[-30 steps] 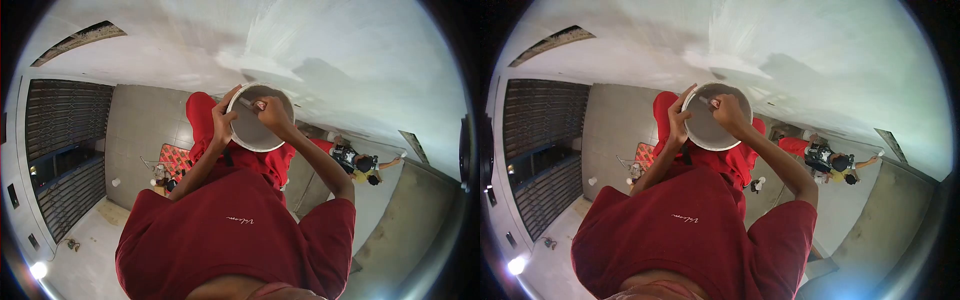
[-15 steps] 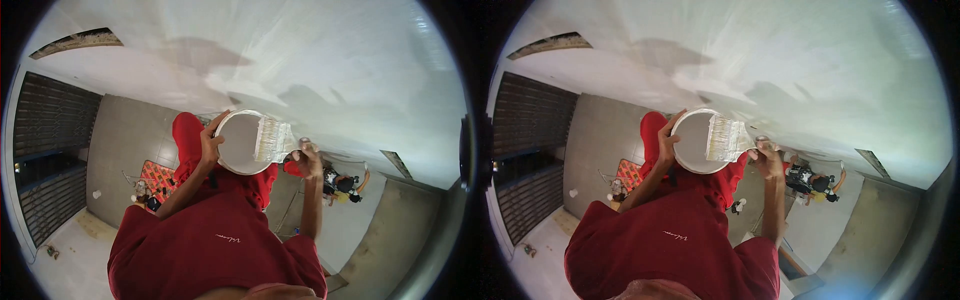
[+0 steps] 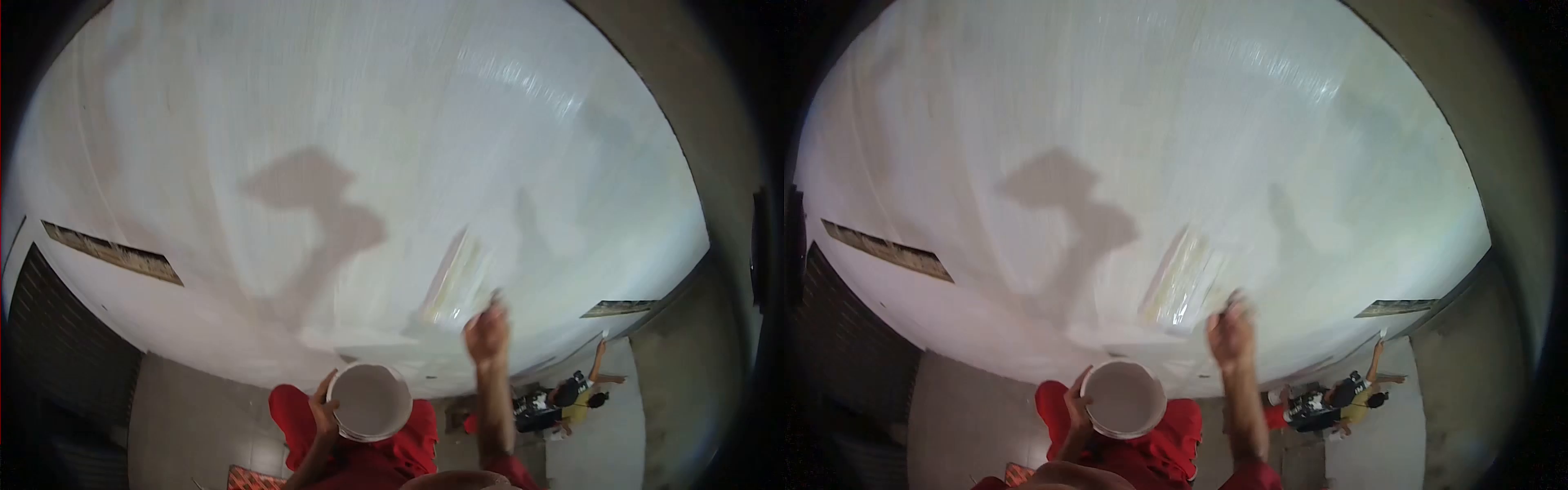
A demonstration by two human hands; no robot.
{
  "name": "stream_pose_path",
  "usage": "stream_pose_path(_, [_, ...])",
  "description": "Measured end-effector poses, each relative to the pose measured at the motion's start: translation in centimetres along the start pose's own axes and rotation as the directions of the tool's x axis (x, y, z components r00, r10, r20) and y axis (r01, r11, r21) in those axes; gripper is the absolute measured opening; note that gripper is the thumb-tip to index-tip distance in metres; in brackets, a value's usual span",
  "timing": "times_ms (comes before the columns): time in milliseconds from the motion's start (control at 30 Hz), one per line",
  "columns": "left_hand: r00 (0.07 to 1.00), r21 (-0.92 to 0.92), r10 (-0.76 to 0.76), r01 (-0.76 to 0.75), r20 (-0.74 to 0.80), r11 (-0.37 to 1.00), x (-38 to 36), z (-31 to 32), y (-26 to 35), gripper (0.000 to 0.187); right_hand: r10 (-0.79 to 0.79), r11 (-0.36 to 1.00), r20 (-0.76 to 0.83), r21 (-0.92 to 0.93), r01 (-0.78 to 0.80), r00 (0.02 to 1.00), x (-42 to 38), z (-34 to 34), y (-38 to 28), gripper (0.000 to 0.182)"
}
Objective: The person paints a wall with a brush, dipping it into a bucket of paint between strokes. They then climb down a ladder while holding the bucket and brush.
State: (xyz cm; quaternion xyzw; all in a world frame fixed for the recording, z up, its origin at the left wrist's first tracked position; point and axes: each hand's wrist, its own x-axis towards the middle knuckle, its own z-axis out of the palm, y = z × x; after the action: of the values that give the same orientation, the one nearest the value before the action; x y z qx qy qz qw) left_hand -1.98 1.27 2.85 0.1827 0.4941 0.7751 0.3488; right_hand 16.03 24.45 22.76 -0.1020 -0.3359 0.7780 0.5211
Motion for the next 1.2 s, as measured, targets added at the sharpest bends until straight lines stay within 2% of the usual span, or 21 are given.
stream_pose_path(67, [0.999,-0.127,-0.028,0.032,0.03,0.991,-0.1,-0.2,-0.1,0.076,-0.326,0.915,0.112,-0.212,0.343,0.939,3.4,6.0,-4.7,0.039])
stream_pose_path(100, [1.0,-0.141,-0.017,0.02,0.02,0.99,-0.1,-0.1,-0.3,0.076,-0.451,0.825,0.213,-0.272,0.496,0.867,4.9,10.2,-7.0,0.041])
stream_pose_path(167, [1.0,-0.177,-0.004,0.003,-0.005,0.984,0.3,-0.3,-1.2,0.076,-0.602,0.561,0.449,-0.351,0.75,0.66,7.1,17.7,-10.3,0.044])
stream_pose_path(200, [0.999,-0.164,0.045,-0.043,0.012,0.986,0.5,-0.6,-1.6,0.077,-0.649,0.137,0.602,-0.508,0.85,0.465,8.1,20.0,-11.7,0.035])
stream_pose_path(267, [1.0,-0.159,0.024,-0.023,0.003,0.987,0.4,-0.6,-1.6,0.076,-0.537,-0.344,0.813,-0.456,0.821,0.227,8.4,25.3,-13.2,0.017])
stream_pose_path(300, [1.0,-0.157,0.014,-0.014,-0.003,0.988,0.4,-0.5,-1.4,0.076,-0.493,-0.364,0.855,-0.37,0.855,0.16,8.4,28.4,-12.9,0.011])
stream_pose_path(400, [0.999,-0.161,0.038,-0.036,0.009,0.986,0.5,-1.0,-2.0,0.076,-0.207,-0.612,0.976,-0.071,0.788,-0.073,12.0,31.6,-14.0,0.019])
stream_pose_path(500, [0.998,-0.085,0.061,-0.06,0.005,0.995,0.6,-1.4,-2.3,0.076,-0.05,-0.789,0.98,0.079,0.609,-0.192,13.7,33.8,-15.0,0.025])
stream_pose_path(633, [0.998,-0.148,0.068,-0.067,0.002,0.987,0.4,-1.5,-2.7,0.075,0.029,-0.829,0.995,0.077,0.553,-0.096,14.5,35.8,-15.6,0.031])
stream_pose_path(667, [0.998,-0.155,0.069,-0.068,0.001,0.986,0.4,-1.5,-2.7,0.075,0.075,-0.85,0.996,0.04,0.526,0.046,14.8,36.0,-15.7,0.03])
stream_pose_path(767, [0.998,-0.142,0.063,-0.062,0.002,0.988,0.5,-1.2,-2.2,0.075,0.09,-0.775,0.996,0.079,0.627,-0.014,15.8,34.0,-14.4,0.03])
stream_pose_path(833, [0.999,-0.139,0.05,-0.05,-0.004,0.989,0.3,-1.3,-2.2,0.076,0.155,-0.755,0.988,0.114,0.646,0.006,15.3,30.5,-12.2,0.032])
stream_pose_path(900, [0.999,-0.151,0.042,-0.043,-0.009,0.988,0.4,-1.4,-2.6,0.076,0.239,-0.752,0.945,0.034,0.658,0.224,12.6,28.9,-10.8,0.032])
stream_pose_path(1000, [0.999,-0.188,0.05,-0.047,0.011,0.981,0.5,-1.7,-3.0,0.076,0.16,-0.685,0.981,0.031,0.728,0.109,10.6,30.0,-12.2,0.031])
stream_pose_path(1100, [1.0,-0.147,0.023,-0.024,-0.011,0.989,0.5,-1.6,-2.7,0.076,0.128,-0.784,0.991,0.119,0.609,-0.029,12.4,32.6,-15.0,0.028])
stream_pose_path(1200, [0.999,-0.11,0.052,-0.052,-0.001,0.993,0.4,-1.5,-2.3,0.077,0.124,-0.869,0.988,0.153,0.471,-0.091,14.0,34.0,-16.3,0.027])
